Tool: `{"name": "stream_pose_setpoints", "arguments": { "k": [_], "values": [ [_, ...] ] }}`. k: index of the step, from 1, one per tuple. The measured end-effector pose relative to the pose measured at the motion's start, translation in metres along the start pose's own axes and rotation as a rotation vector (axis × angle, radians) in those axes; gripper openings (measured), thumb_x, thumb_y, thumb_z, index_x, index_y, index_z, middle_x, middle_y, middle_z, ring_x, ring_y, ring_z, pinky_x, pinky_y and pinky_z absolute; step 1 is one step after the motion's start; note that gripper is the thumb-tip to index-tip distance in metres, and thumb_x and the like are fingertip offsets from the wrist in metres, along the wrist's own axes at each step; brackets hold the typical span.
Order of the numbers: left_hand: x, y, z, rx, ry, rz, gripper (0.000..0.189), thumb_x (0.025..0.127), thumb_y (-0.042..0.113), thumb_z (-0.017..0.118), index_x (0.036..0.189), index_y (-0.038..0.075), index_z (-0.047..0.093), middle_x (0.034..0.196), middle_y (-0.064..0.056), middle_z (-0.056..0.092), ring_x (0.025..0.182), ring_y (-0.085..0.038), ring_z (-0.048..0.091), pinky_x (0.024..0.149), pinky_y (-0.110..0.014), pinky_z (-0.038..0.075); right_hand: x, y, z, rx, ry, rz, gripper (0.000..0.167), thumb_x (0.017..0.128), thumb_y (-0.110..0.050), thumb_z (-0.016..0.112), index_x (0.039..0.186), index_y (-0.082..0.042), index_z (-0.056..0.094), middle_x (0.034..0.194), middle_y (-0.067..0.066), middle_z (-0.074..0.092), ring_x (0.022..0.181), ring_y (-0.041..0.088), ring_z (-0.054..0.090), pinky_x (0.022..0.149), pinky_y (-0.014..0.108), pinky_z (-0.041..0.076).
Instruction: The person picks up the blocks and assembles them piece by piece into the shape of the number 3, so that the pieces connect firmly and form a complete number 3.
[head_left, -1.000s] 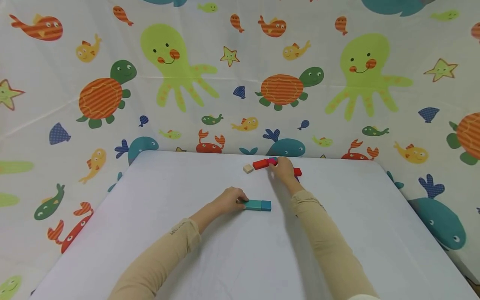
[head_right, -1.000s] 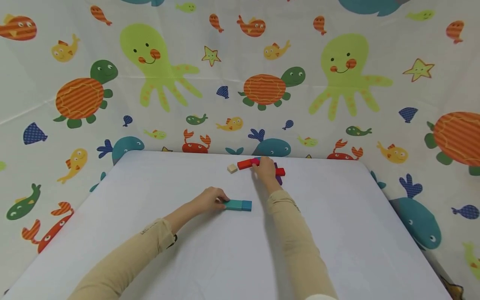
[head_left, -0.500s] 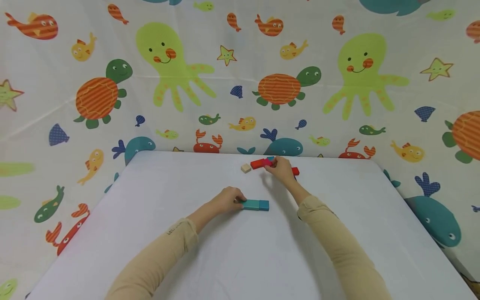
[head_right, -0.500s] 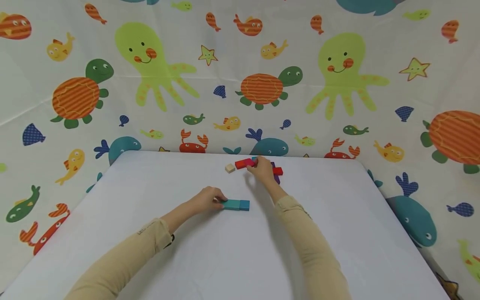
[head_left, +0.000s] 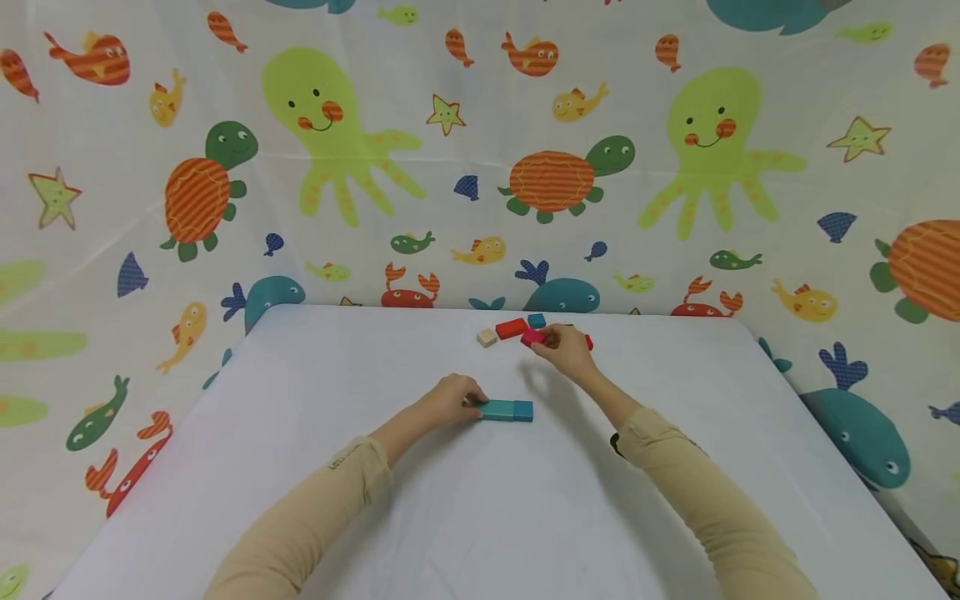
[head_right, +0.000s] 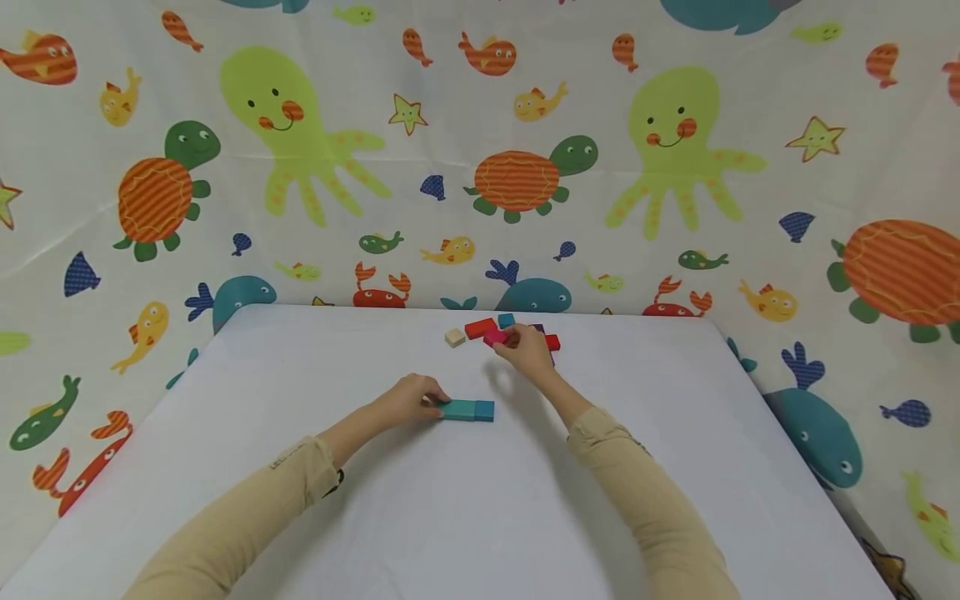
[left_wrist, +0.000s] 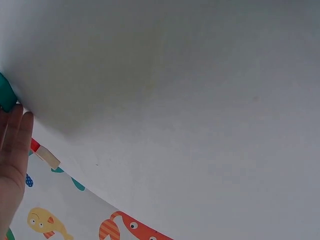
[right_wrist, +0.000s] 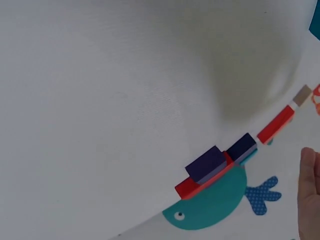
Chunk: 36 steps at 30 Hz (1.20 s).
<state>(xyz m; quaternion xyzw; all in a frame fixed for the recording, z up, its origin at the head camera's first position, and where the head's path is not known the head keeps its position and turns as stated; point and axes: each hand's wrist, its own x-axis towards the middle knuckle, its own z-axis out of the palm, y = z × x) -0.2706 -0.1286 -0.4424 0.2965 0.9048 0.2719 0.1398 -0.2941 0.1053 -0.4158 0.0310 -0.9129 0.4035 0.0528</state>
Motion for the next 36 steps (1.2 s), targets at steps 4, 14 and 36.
{"name": "stream_pose_setpoints", "arguments": {
  "k": [4,14,36],
  "values": [
    [0.000,-0.001,0.001,0.007,0.003,-0.003,0.022,0.082,0.005,0.070,0.104,0.002,0.070,0.103,-0.009,0.070,0.095,-0.018,0.064,0.086,-0.032,0.054,-0.008,0.005,-0.006,-0.024,-0.041,-0.028,0.032,0.087,-0.016,0.067,0.111,0.005,0.062,0.102,0.021,0.067,0.092,0.030,0.063,0.082,0.037,0.056],
    [0.003,0.003,0.001,0.013,0.014,0.026,0.023,0.083,0.004,0.069,0.105,0.001,0.069,0.105,-0.010,0.069,0.092,-0.018,0.064,0.084,-0.031,0.054,-0.025,0.025,-0.014,-0.048,-0.087,-0.098,0.033,0.082,-0.011,0.072,0.108,0.007,0.063,0.095,0.021,0.068,0.087,0.030,0.066,0.082,0.039,0.056],
    [-0.001,-0.001,0.003,0.033,0.037,0.050,0.022,0.082,0.004,0.069,0.104,-0.001,0.069,0.104,-0.010,0.070,0.093,-0.019,0.064,0.083,-0.031,0.054,-0.027,0.044,-0.010,-0.160,-0.382,-0.226,0.031,0.083,-0.008,0.070,0.112,0.000,0.062,0.106,0.014,0.068,0.098,0.025,0.063,0.087,0.035,0.055]
  ]
}}
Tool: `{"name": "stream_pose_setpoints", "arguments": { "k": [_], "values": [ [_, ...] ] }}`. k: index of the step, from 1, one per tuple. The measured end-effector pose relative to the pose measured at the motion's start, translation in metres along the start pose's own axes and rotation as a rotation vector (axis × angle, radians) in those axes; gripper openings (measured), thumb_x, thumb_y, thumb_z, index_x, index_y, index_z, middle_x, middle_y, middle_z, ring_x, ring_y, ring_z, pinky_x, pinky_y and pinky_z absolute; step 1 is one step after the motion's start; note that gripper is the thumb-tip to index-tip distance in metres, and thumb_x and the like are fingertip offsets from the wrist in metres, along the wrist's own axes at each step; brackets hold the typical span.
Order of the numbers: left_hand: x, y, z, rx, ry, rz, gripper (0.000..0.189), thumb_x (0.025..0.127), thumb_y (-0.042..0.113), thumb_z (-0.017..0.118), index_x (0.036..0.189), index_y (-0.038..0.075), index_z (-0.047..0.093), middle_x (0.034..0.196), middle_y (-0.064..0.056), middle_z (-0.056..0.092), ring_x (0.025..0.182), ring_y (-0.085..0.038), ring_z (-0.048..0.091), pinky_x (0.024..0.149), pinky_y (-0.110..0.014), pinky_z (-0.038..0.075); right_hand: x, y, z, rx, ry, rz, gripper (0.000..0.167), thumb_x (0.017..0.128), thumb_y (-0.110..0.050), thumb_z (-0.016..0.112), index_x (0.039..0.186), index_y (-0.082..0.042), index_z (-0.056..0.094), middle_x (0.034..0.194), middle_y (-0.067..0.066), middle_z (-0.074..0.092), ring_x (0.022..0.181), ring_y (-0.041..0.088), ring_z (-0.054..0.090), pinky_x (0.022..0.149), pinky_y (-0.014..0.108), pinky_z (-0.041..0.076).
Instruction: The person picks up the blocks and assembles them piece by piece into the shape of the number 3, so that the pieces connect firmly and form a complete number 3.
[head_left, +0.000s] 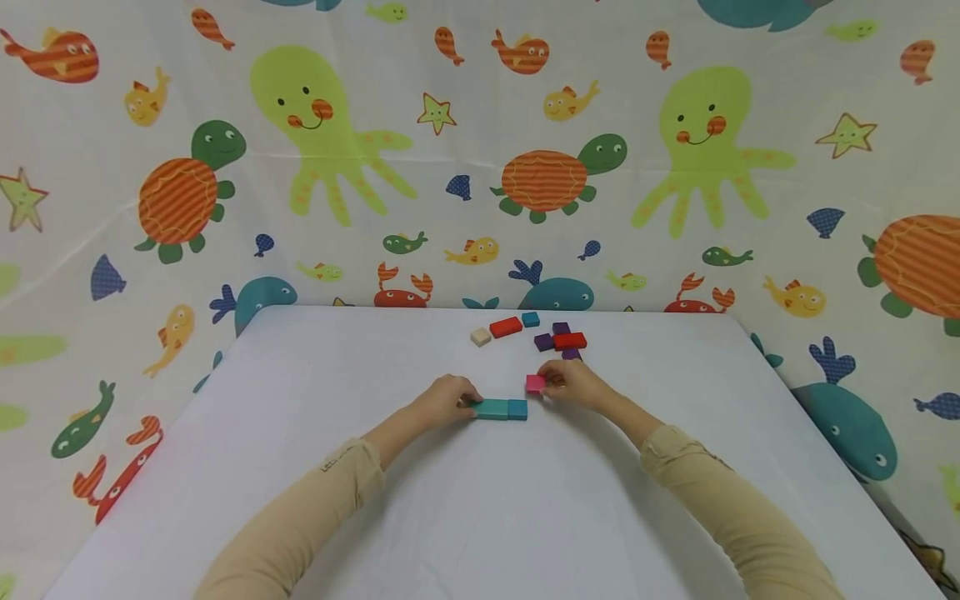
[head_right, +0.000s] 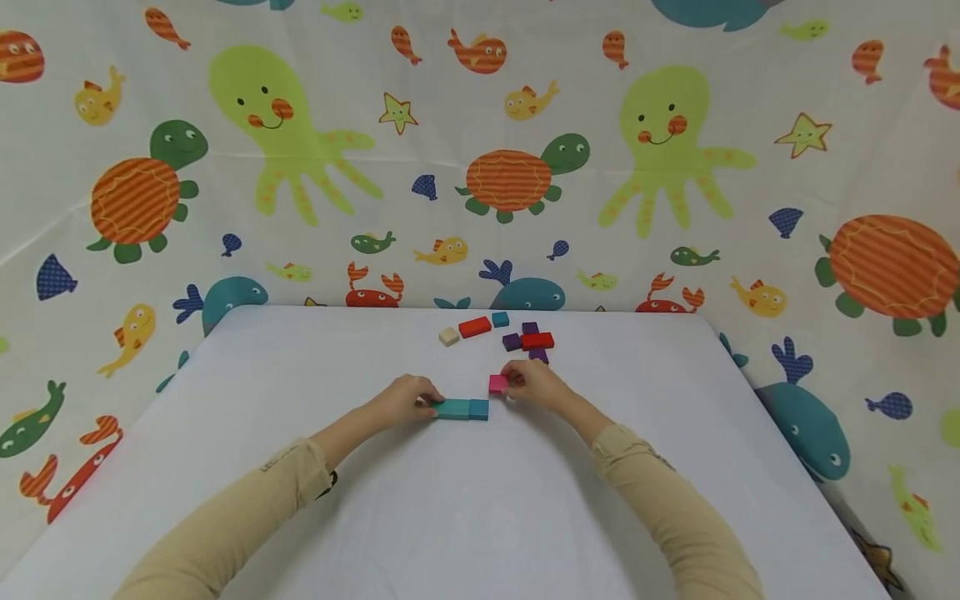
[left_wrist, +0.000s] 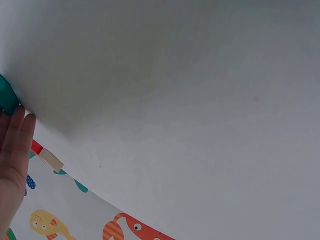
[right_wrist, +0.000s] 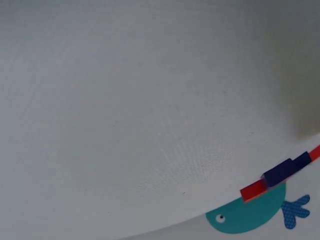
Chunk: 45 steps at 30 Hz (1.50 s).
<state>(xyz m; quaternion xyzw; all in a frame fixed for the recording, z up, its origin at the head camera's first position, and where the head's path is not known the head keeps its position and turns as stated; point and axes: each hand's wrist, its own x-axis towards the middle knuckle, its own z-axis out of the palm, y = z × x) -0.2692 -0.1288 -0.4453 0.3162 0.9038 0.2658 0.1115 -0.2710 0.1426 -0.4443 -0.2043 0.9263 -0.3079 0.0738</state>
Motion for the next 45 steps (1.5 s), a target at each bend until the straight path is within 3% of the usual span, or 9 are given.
{"name": "stream_pose_setpoints", "arguments": {
  "k": [10,31,45],
  "values": [
    [0.0014,-0.0009,-0.0002,-0.007,0.000,-0.008,0.022,0.082,0.004,0.070,0.104,0.000,0.070,0.104,-0.009,0.070,0.094,-0.018,0.065,0.083,-0.030,0.054,0.0063,0.0051,-0.0029,-0.007,-0.102,-0.035,0.033,0.085,-0.008,0.068,0.117,-0.001,0.061,0.111,0.014,0.067,0.103,0.026,0.063,0.088,0.033,0.054],
    [0.0019,0.0008,-0.0010,-0.016,-0.005,-0.027,0.021,0.082,0.005,0.070,0.103,0.001,0.070,0.103,-0.010,0.070,0.092,-0.018,0.065,0.084,-0.032,0.054,0.0030,0.0020,0.0011,-0.062,-0.119,-0.005,0.040,0.087,-0.014,0.067,0.125,-0.004,0.060,0.120,0.013,0.065,0.111,0.027,0.061,0.091,0.036,0.052],
    [0.0022,0.0013,-0.0024,-0.023,-0.015,-0.042,0.021,0.082,0.005,0.070,0.103,0.001,0.070,0.103,-0.009,0.071,0.092,-0.017,0.064,0.085,-0.032,0.054,0.0043,-0.0008,0.0006,-0.133,-0.144,-0.055,0.041,0.087,-0.015,0.067,0.125,-0.004,0.060,0.119,0.012,0.066,0.110,0.026,0.062,0.091,0.035,0.053]
  ]
}}
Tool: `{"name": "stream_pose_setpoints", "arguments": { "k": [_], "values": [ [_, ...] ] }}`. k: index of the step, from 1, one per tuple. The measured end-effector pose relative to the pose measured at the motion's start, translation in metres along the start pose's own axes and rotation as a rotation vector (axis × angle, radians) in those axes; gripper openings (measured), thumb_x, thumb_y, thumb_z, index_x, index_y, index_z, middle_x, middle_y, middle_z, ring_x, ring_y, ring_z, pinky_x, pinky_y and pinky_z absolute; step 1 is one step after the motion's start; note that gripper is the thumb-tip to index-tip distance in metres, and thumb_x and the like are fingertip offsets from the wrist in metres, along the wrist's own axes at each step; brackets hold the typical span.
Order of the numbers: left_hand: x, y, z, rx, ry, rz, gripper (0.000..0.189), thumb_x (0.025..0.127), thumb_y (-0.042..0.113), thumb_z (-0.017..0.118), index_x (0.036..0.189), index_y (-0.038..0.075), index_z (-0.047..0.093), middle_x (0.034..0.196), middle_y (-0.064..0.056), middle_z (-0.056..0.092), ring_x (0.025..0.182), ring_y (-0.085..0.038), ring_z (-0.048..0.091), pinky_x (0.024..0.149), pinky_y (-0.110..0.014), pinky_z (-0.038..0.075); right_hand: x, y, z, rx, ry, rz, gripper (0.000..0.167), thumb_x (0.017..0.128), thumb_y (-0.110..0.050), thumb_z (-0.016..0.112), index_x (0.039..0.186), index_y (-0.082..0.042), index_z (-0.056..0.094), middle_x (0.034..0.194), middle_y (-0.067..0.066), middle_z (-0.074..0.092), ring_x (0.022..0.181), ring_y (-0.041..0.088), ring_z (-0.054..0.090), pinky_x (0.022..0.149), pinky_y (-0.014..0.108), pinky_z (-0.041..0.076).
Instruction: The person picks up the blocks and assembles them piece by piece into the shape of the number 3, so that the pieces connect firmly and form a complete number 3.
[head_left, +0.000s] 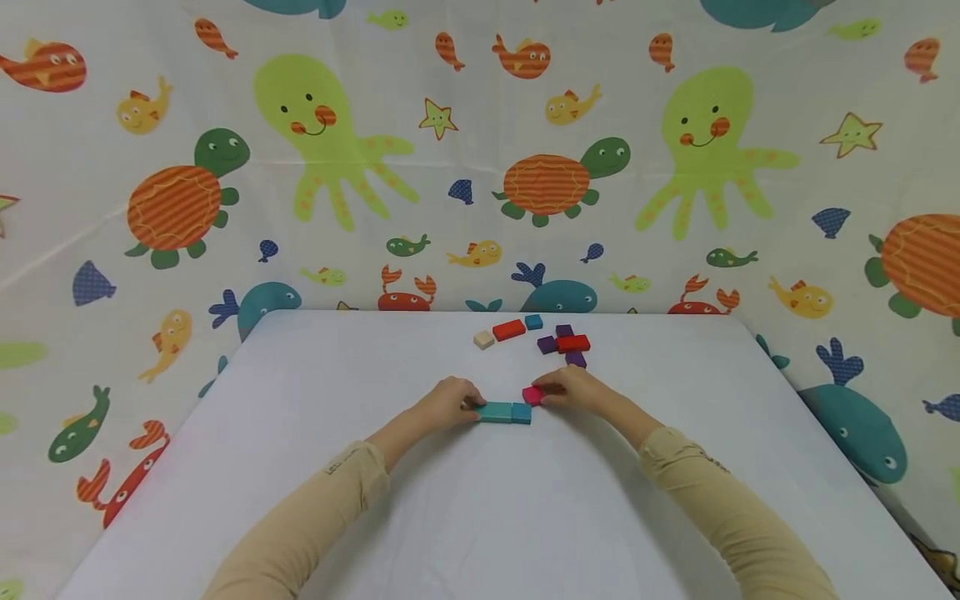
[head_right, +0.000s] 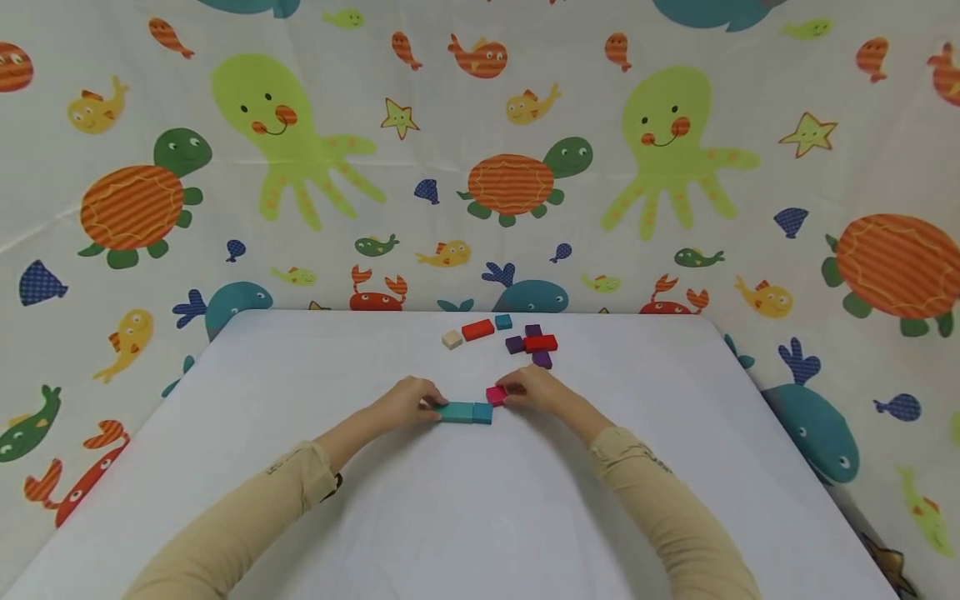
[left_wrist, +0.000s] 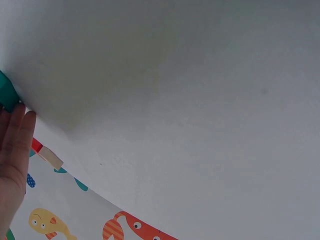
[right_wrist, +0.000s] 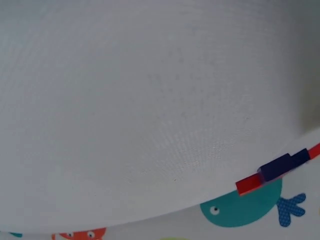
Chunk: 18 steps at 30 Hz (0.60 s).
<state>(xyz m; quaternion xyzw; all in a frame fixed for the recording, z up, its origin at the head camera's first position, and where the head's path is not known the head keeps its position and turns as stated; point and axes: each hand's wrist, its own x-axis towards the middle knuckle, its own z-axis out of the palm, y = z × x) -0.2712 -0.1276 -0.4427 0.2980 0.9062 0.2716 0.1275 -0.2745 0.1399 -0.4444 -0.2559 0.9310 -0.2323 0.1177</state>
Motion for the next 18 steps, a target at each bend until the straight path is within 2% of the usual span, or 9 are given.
{"name": "stream_pose_setpoints", "arguments": {
  "k": [5,10,18],
  "values": [
    [0.000,0.001,0.000,-0.001,-0.001,-0.003,0.021,0.082,0.004,0.070,0.102,0.001,0.070,0.102,-0.009,0.071,0.092,-0.017,0.065,0.084,-0.031,0.054,0.001,-0.001,0.001,0.005,-0.003,0.033,0.047,0.086,-0.018,0.069,0.130,-0.007,0.056,0.123,0.012,0.064,0.113,0.026,0.061,0.092,0.036,0.052],
    [0.001,0.000,-0.001,0.004,-0.002,0.006,0.021,0.082,0.004,0.070,0.103,0.001,0.070,0.102,-0.010,0.071,0.093,-0.018,0.065,0.084,-0.031,0.054,0.004,-0.007,0.003,0.005,-0.015,0.106,0.057,0.084,-0.024,0.071,0.136,-0.012,0.051,0.127,0.010,0.062,0.114,0.025,0.060,0.092,0.035,0.052],
    [-0.001,0.001,-0.002,0.009,0.001,0.018,0.020,0.082,0.004,0.070,0.102,0.000,0.070,0.102,-0.011,0.071,0.092,-0.019,0.065,0.083,-0.031,0.054,0.007,-0.018,0.007,-0.065,-0.003,0.160,0.055,0.082,-0.024,0.073,0.132,-0.010,0.055,0.122,0.010,0.065,0.109,0.024,0.062,0.088,0.033,0.054]
  ]
}}
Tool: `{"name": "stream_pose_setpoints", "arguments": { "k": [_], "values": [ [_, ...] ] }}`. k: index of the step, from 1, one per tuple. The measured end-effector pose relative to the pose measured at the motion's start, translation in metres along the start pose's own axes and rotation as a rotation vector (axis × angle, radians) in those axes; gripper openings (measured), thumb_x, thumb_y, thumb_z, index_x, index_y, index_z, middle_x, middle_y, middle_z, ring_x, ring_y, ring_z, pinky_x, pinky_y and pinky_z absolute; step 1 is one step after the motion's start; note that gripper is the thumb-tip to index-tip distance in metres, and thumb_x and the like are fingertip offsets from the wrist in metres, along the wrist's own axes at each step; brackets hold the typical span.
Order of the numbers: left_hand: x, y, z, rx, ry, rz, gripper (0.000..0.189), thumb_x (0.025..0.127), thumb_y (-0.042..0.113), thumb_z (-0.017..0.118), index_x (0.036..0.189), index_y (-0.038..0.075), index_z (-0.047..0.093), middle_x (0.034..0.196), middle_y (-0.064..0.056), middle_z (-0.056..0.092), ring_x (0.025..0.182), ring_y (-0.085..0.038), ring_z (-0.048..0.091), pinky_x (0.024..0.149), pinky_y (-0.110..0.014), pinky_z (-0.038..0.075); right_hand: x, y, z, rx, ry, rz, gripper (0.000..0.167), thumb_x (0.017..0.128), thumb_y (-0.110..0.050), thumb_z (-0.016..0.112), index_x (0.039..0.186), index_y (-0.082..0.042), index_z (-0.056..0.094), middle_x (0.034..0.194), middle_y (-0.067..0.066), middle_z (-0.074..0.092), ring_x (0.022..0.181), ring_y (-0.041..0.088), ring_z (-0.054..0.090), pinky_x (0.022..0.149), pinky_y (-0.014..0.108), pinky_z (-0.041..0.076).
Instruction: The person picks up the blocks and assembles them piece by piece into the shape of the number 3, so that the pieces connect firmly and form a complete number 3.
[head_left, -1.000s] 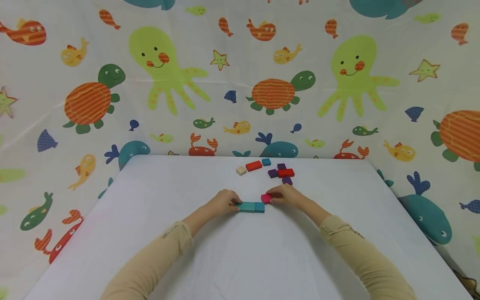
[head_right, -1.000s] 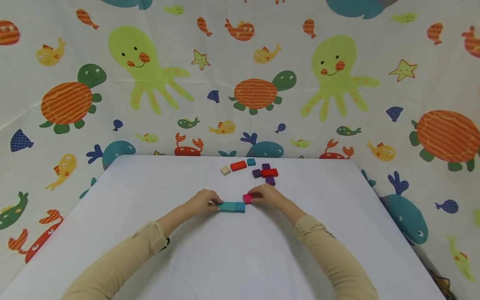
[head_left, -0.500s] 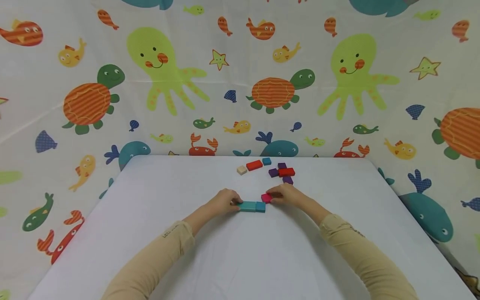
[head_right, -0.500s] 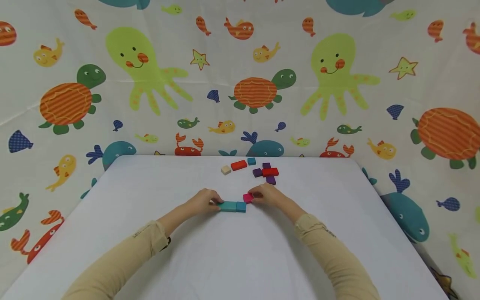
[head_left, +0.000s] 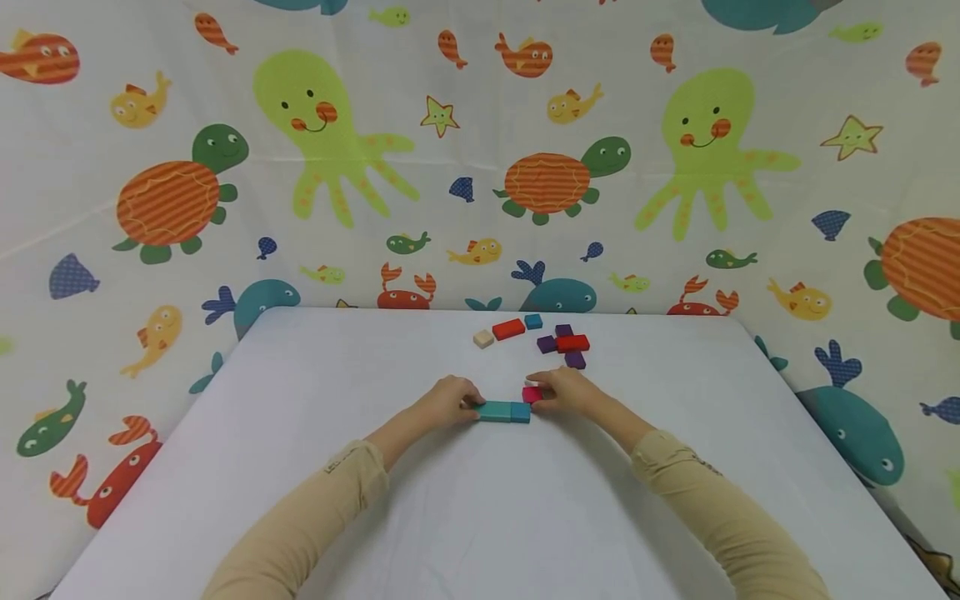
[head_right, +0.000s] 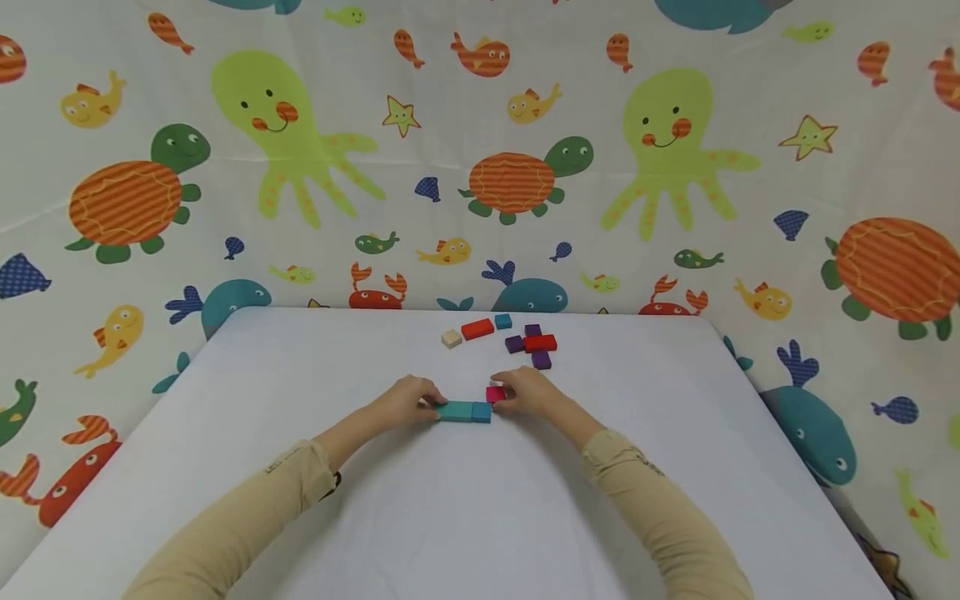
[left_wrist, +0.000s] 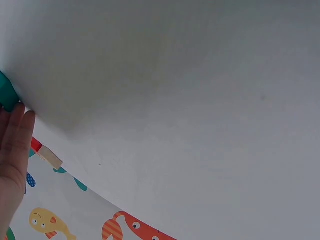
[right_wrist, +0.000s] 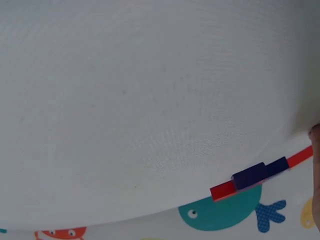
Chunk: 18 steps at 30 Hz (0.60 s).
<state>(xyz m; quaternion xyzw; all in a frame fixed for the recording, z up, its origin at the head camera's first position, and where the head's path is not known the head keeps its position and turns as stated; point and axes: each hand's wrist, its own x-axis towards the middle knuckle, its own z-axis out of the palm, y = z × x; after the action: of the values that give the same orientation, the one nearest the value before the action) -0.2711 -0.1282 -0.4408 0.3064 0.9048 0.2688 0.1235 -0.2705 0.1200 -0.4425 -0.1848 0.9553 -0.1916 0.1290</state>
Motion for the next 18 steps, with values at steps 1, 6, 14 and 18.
{"name": "stream_pose_setpoints", "arguments": {
  "k": [1,6,14,18],
  "values": [
    [0.0000,-0.0002,-0.0002,0.000,0.001,0.004,0.020,0.082,0.004,0.070,0.102,0.000,0.070,0.101,-0.011,0.071,0.092,-0.019,0.066,0.083,-0.031,0.054,0.0003,-0.0009,0.0005,-0.004,0.006,0.003,0.054,0.082,-0.024,0.073,0.131,-0.010,0.055,0.122,0.010,0.065,0.109,0.024,0.062,0.089,0.033,0.054],
    [0.0004,-0.0019,0.0008,0.001,0.005,0.019,0.020,0.081,0.004,0.071,0.101,0.000,0.070,0.101,-0.011,0.071,0.092,-0.019,0.066,0.082,-0.030,0.055,0.0005,-0.0017,0.0008,-0.011,0.018,-0.019,0.049,0.082,-0.022,0.073,0.127,-0.008,0.059,0.118,0.010,0.067,0.104,0.023,0.064,0.086,0.032,0.055],
    [0.0013,-0.0041,0.0032,0.005,0.002,0.032,0.021,0.082,0.004,0.070,0.102,-0.001,0.070,0.102,-0.012,0.071,0.093,-0.020,0.066,0.083,-0.032,0.055,-0.0006,0.0020,-0.0002,-0.011,0.023,-0.047,0.040,0.083,-0.015,0.072,0.121,-0.007,0.062,0.115,0.009,0.068,0.100,0.020,0.063,0.088,0.033,0.054],
    [-0.0012,-0.0040,0.0028,-0.003,-0.003,0.027,0.021,0.082,0.004,0.070,0.103,-0.001,0.070,0.103,-0.011,0.071,0.093,-0.020,0.066,0.084,-0.032,0.054,-0.0015,0.0011,0.0009,-0.016,0.019,-0.058,0.038,0.083,-0.015,0.072,0.119,-0.006,0.064,0.114,0.009,0.068,0.099,0.019,0.063,0.088,0.033,0.054]
  ]
}}
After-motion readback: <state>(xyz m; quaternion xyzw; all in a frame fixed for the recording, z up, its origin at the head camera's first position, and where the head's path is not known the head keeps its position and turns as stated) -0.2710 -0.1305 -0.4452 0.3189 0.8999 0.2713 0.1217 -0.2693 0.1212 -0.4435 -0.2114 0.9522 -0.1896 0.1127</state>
